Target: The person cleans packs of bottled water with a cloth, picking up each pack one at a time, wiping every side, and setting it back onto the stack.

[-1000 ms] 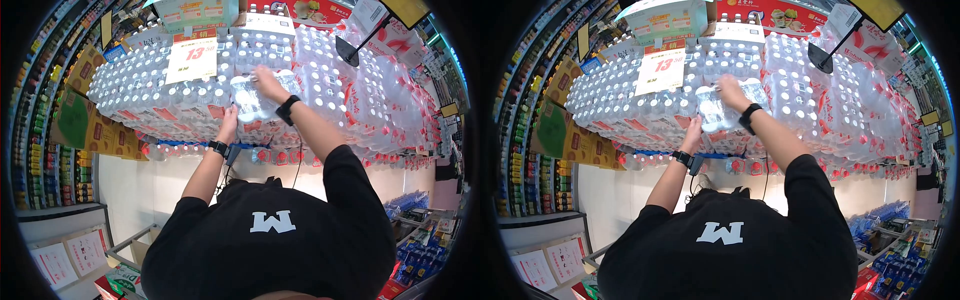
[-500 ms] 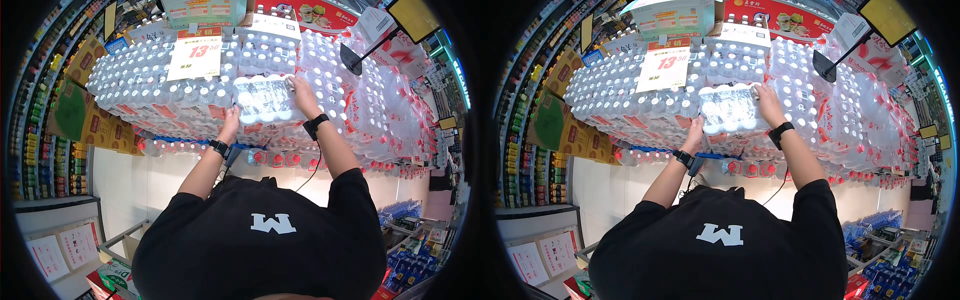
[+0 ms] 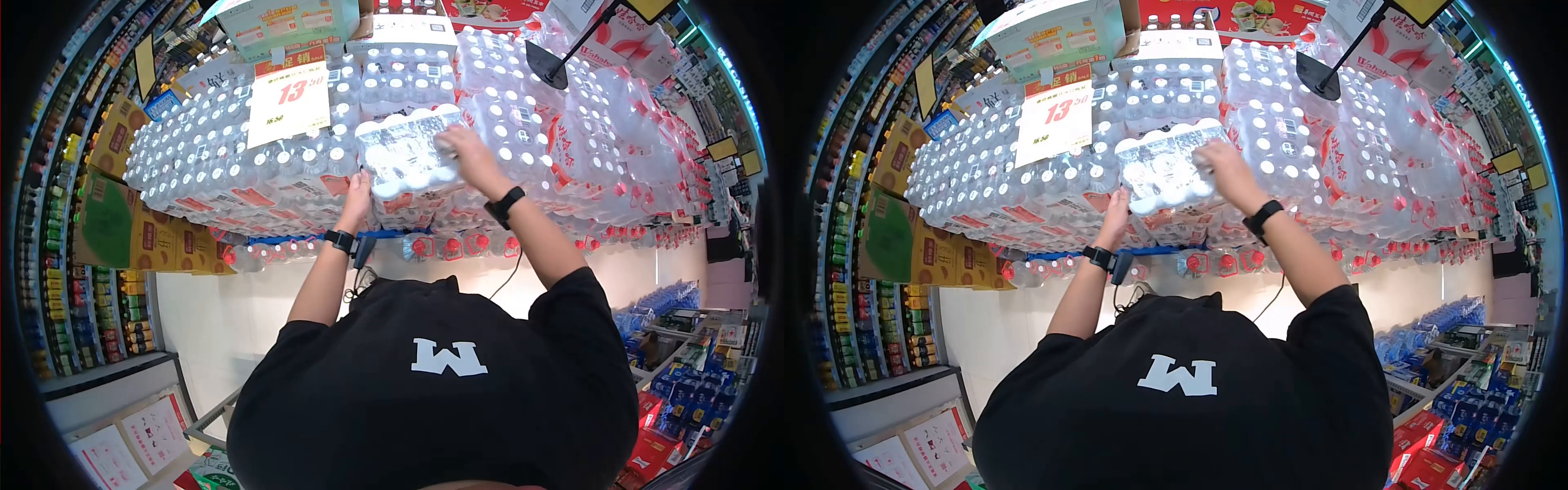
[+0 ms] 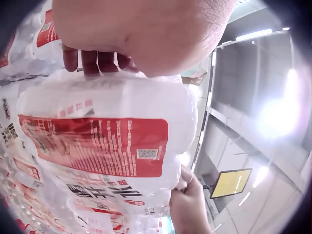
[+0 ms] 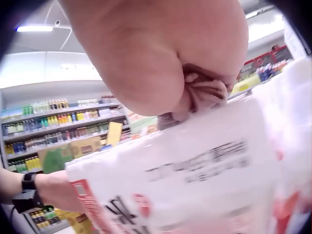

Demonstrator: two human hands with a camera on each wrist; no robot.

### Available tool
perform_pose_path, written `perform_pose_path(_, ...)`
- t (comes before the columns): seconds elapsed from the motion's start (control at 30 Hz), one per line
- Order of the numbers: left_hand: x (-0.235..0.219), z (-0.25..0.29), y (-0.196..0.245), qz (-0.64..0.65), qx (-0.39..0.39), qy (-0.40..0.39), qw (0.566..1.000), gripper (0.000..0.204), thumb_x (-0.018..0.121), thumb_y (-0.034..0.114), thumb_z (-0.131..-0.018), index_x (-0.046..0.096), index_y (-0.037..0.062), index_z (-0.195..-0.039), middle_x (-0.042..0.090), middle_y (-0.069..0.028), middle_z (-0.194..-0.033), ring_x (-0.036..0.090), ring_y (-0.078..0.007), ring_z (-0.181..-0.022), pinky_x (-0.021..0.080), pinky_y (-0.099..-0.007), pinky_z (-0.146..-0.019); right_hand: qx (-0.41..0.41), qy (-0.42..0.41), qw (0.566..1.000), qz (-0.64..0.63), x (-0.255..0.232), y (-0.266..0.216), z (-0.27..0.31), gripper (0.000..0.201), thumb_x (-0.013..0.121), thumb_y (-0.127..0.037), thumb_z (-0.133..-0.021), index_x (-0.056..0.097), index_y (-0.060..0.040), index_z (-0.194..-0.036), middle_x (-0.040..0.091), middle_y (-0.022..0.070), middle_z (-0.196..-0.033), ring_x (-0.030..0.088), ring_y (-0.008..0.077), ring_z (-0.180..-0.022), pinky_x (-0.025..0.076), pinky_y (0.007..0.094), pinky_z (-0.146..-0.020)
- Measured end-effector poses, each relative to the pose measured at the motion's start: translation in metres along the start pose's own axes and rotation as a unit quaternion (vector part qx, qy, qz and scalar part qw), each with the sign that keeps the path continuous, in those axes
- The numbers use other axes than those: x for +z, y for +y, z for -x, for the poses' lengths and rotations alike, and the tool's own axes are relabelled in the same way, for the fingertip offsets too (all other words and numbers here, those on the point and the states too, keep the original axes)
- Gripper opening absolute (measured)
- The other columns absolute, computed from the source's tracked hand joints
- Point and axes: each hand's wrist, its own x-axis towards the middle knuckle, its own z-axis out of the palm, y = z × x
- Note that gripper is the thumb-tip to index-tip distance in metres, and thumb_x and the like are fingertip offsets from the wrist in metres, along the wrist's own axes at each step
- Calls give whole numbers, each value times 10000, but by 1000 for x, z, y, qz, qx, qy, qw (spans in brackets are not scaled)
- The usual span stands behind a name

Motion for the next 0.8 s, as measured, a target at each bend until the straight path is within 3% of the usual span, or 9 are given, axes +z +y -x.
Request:
perform_pose_path(0.03, -8, -11, -10, -3, 3, -38, 999, 509, 346, 415, -1003, 405, -3, -1287, 524, -81, -1239, 488, -138, -1121, 375, -277, -958, 1, -8, 1000, 2, -3, 5, 3, 417, 546, 86, -740, 605, -53, -1128, 599, 181, -1124, 514, 352, -1140, 416, 401, -968)
perform_pose_path(0.07, -8, -15, -13, -7, 4, -74, 997, 519, 337, 409, -1006, 393, -10, -1307, 514, -84, -1260, 483, -140, -1134, 371, -277, -969, 19, 50, 998, 39, -3, 8, 7, 379, 542, 73, -737, 605, -35, -1095, 597, 181, -1093, 525, 349, -1088, 421, 400, -954)
perform_pose_path(0.13, -9, -11, -15, -9, -14, -73, 997, 518, 318, 399, -1012, 403, -23, -1301, 512, -80, -1264, 476, -146, -1143, 366, -289, -982, 43, 107, 991, 71, 7, 4, 12, 342, 538, 59, -734, 606, -17, -1061, 596, 182, -1063, 536, 345, -1036, 426, 399, -939)
perform_pose_path(0.27, -5, 4, 8, -70, -24, -40, 997, 505, 306, 388, -1015, 384, 7, -1337, 507, -75, -1285, 464, -140, -1176, 362, -296, -990, -89, 38, 992, -81, 58, -58, -22, 384, 576, 66, -696, 604, -35, -1066, 588, 193, -1071, 518, 364, -1076, 420, 404, -947)
perform_pose_path(0.33, -4, 2, 1, -46, 7, -66, 997, 479, 298, 372, -1018, 370, 42, -1358, 505, -75, -1289, 457, -138, -1195, 362, -304, -995, -110, -76, 982, -132, 55, -100, -26, 530, 646, 95, -639, 575, -50, -1143, 549, 180, -1202, 496, 349, -1157, 405, 401, -992)
perform_pose_path(0.43, -2, -6, -4, -24, 24, -58, 998, 454, 305, 368, -1016, 430, 31, -1294, 557, -89, -1193, 507, -151, -1115, 398, -310, -938, -159, -58, 983, -78, 39, -104, -17, 598, 673, 105, -596, 567, -68, -1159, 535, 174, -1227, 486, 346, -1174, 407, 397, -994)
perform_pose_path(0.53, -14, -17, -21, -86, 22, -22, 996, 515, 310, 416, -1006, 491, -14, -1226, 599, -129, -1126, 541, -194, -1070, 410, -318, -919, -83, -22, 990, -109, 26, -68, 7, 497, 587, 132, -631, 588, -60, -1090, 573, 170, -1130, 487, 345, -1166, 405, 396, -978)
perform_pose_path(0.67, -10, -16, -21, -90, 22, -3, 996, 571, 294, 443, -1003, 465, -37, -1261, 575, -145, -1195, 522, -213, -1106, 385, -313, -951, 26, 50, 998, 25, -16, -18, 38, 485, 537, 139, -668, 591, -61, -1107, 583, 170, -1127, 488, 352, -1173, 409, 419, -976)
perform_pose_path(0.8, -4, -2, 3, -102, 2, -22, 995, 563, 293, 429, -1008, 418, -28, -1313, 535, -122, -1261, 489, -186, -1157, 360, -293, -980, 21, 80, 995, 55, -2, -28, 40, 468, 526, 126, -688, 583, -56, -1116, 588, 174, -1119, 493, 354, -1168, 407, 420, -980)
